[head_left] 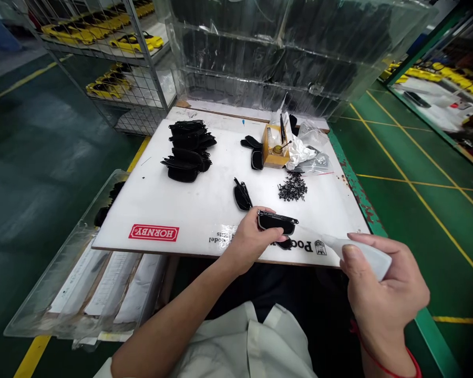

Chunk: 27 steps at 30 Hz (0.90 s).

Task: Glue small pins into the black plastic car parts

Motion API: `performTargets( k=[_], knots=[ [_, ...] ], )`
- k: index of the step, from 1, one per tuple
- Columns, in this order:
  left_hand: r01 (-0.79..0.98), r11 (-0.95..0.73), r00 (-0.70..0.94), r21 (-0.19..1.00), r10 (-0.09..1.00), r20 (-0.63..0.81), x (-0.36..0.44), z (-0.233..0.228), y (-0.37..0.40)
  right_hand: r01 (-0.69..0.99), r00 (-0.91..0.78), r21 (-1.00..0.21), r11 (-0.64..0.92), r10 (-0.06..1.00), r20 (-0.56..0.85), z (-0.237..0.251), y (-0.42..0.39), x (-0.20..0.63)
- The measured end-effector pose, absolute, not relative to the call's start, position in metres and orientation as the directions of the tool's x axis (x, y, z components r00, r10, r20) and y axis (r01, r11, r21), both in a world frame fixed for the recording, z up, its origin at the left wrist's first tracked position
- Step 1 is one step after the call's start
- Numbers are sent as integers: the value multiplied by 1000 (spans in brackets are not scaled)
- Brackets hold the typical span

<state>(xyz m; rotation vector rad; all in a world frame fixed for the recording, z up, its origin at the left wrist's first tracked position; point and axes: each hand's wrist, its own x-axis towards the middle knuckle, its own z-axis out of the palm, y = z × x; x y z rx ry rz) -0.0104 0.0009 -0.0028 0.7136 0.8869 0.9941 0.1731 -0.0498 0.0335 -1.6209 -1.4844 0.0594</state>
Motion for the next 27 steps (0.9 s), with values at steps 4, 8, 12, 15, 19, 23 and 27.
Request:
performTargets(
  k=[4, 8, 12, 15, 19, 23, 27],
  knots=[
    [-403, 381, 278, 832, 917, -286, -11, -5, 0, 835, 249, -525, 164, 739, 626, 37, -46, 166],
    [-401, 375, 273, 836, 920, -282, -11, -8, 0, 868, 129, -433, 243, 731, 670, 37, -44, 165],
    [-396, 374, 271, 839, 920, -282, -10, -10, 1, 868, 57, -392, 303, 725, 687, 35, -40, 165],
    [-396, 373, 277, 839, 920, -278, -11, -10, 0, 868, 31, -374, 325, 718, 696, 35, -38, 164],
    [-401, 365, 271, 840, 923, -271, -10, -10, 0, 876, 26, -359, 321, 713, 701, 34, -36, 164],
    [-400, 377, 287, 835, 917, -277, -11, -9, 0, 874, 31, -364, 323, 709, 705, 33, -36, 164],
    [-387, 388, 299, 836, 911, -284, -12, -7, 0, 871, 35, -369, 323, 709, 704, 33, -35, 163]
  ],
)
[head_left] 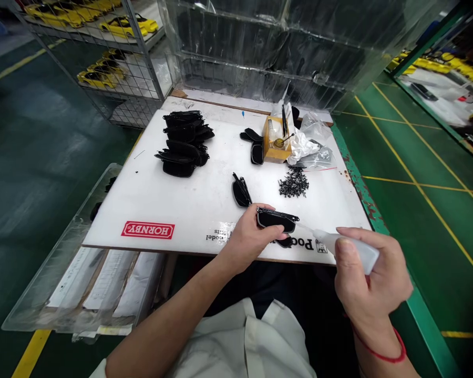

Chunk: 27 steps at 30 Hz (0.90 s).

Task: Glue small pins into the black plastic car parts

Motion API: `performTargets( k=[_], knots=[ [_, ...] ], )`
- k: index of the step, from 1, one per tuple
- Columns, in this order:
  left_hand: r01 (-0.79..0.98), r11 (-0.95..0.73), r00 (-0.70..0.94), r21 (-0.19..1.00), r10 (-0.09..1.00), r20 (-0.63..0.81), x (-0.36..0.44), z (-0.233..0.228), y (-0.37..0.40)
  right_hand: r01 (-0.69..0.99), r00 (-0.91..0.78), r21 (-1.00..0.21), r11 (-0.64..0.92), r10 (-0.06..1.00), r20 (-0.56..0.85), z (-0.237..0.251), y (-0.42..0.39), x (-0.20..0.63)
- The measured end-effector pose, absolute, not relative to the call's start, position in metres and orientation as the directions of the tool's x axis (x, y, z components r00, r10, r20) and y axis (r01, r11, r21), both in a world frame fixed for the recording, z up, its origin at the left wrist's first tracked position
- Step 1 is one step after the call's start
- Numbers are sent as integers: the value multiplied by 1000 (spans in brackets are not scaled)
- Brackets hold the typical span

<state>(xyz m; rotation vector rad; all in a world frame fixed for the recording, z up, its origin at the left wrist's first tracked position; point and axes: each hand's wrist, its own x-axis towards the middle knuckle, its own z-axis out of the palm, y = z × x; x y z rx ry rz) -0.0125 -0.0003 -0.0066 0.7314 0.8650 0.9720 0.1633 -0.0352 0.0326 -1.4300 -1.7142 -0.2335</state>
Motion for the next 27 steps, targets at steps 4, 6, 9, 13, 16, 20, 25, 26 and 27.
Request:
performTargets(
  k=[4, 6, 9, 13, 16, 20, 25, 26, 27],
  knots=[
    [-374, 404, 297, 835, 905, -305, -13, -3, 0, 866, 53, -386, 317, 711, 701, 32, -35, 162],
    [-373, 409, 295, 833, 903, -311, -13, -2, 1, 867, 59, -389, 311, 712, 700, 31, -35, 162],
    [-392, 393, 286, 832, 911, -296, -13, -3, 1, 870, 58, -388, 304, 719, 693, 31, -35, 163],
    [-408, 377, 278, 831, 919, -280, -11, -5, 1, 869, 56, -389, 306, 720, 691, 32, -35, 163],
    [-401, 380, 268, 833, 919, -290, -11, -5, 0, 872, 67, -391, 295, 719, 692, 32, -35, 161],
    [-389, 393, 271, 834, 913, -304, -13, -2, 0, 872, 111, -416, 258, 724, 681, 32, -36, 161],
    [-400, 402, 287, 824, 908, -305, -14, -2, 1, 868, 138, -433, 241, 722, 678, 34, -37, 162],
    [-404, 404, 290, 821, 907, -304, -14, -3, 1, 868, 134, -431, 245, 722, 679, 34, -37, 162],
    [-406, 404, 291, 819, 907, -303, -14, -4, 1, 868, 130, -431, 249, 723, 679, 34, -37, 162]
  ],
)
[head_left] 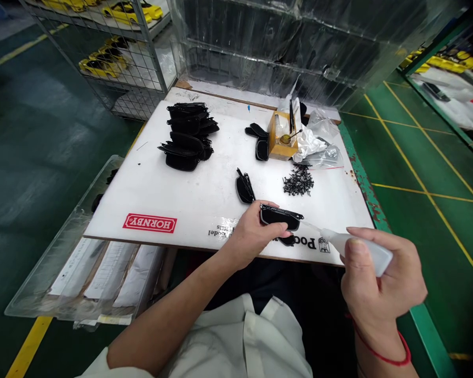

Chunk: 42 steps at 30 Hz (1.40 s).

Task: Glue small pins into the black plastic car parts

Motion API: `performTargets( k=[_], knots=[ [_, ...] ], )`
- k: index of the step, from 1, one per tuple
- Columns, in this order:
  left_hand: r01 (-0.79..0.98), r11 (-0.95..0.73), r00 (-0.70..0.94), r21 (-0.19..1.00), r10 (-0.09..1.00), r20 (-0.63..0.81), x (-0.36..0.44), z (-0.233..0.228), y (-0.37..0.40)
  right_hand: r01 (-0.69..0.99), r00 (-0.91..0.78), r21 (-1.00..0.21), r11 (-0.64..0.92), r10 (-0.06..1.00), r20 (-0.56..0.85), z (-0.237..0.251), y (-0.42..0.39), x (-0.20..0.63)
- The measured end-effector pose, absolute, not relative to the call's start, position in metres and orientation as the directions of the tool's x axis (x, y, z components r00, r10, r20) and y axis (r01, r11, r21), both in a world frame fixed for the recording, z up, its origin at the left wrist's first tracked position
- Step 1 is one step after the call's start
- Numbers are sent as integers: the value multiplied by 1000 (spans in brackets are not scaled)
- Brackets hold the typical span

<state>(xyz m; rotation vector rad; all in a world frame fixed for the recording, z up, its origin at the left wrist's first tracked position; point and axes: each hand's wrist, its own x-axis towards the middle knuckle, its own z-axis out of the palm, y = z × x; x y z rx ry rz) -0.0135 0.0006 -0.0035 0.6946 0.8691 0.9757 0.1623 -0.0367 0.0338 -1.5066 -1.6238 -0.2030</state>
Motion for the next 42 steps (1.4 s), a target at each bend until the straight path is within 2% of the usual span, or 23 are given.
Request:
performTargets(
  k=[42],
  knots=[
    [-441, 387, 277, 810, 917, -288, -10, -9, 1, 852, 115, -447, 271, 738, 665, 32, -35, 158]
  ],
)
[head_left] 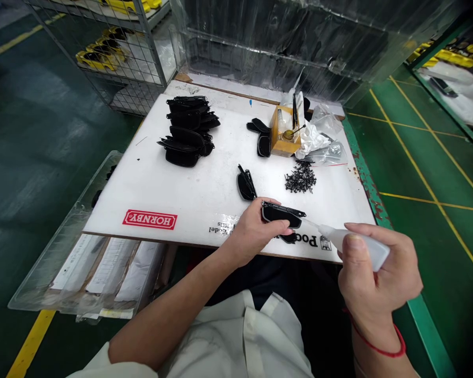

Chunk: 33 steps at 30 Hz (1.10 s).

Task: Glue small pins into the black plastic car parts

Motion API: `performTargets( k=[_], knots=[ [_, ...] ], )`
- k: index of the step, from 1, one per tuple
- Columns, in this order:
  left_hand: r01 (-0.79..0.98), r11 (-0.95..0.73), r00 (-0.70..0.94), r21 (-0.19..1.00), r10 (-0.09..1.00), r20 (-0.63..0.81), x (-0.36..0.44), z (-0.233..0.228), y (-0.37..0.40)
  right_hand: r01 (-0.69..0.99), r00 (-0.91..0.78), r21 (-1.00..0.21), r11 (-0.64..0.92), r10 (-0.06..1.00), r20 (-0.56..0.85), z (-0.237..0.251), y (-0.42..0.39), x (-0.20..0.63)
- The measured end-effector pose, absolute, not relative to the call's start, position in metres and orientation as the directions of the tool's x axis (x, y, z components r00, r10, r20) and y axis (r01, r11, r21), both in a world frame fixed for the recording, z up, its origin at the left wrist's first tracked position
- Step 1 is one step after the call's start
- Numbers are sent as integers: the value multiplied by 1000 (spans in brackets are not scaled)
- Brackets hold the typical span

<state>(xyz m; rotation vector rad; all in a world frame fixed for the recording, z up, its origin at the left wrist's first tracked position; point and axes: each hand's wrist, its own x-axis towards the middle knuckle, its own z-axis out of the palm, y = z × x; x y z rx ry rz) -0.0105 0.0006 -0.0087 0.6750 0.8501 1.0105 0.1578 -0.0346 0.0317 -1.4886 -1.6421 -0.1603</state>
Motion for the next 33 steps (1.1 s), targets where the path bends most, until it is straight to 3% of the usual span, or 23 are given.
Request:
performTargets(
  k=[33],
  knots=[
    [-437, 383, 279, 814, 918, -282, -11, -10, 1, 840, 65, -425, 338, 715, 696, 29, -31, 160]
  ],
)
